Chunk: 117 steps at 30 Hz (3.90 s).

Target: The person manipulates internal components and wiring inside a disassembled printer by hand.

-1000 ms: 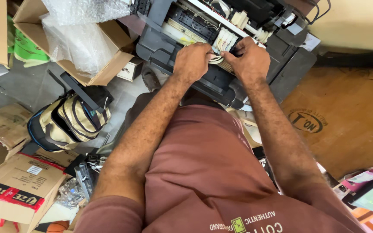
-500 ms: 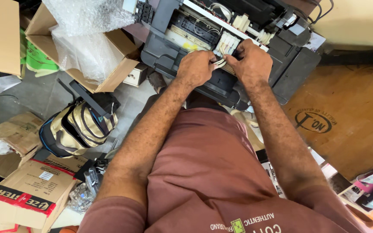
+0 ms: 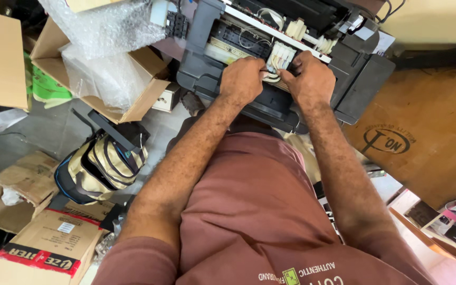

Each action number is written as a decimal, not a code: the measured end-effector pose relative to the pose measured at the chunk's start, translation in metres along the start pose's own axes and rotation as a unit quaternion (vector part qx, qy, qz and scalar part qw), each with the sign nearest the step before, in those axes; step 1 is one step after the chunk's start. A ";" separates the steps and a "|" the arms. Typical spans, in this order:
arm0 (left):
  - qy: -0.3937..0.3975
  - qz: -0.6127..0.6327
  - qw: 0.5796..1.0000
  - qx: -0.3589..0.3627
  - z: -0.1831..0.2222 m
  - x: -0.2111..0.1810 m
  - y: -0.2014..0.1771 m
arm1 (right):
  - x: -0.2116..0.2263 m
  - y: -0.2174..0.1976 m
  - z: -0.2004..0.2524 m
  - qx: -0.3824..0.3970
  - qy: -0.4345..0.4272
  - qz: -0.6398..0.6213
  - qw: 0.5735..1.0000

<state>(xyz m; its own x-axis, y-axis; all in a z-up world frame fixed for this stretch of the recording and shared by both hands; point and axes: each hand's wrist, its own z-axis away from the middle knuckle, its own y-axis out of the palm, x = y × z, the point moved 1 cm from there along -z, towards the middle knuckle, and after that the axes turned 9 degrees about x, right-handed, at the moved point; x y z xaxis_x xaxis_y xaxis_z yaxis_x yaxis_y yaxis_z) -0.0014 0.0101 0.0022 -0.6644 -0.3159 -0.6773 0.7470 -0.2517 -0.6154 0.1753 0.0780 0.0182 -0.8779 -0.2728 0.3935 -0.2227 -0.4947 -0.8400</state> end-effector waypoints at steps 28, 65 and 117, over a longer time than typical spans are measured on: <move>-0.001 0.050 0.983 0.179 -0.033 0.019 -0.016 | 0.017 -0.003 0.023 0.004 -0.212 0.159 0.964; 0.009 0.047 0.991 0.126 -0.028 0.018 -0.004 | 0.002 0.005 0.054 -0.021 -0.153 -0.071 0.986; -0.066 0.090 0.980 0.167 -0.030 0.020 -0.004 | 0.007 0.019 -0.004 0.044 0.112 -0.248 0.961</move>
<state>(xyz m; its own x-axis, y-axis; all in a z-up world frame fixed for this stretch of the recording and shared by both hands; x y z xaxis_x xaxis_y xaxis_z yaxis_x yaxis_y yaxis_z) -0.0179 0.0325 -0.0211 -0.5293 -0.4931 -0.6904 0.8322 -0.4602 -0.3093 0.1635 0.0701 0.0032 -0.7446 0.1937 0.6388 -0.6093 -0.5881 -0.5319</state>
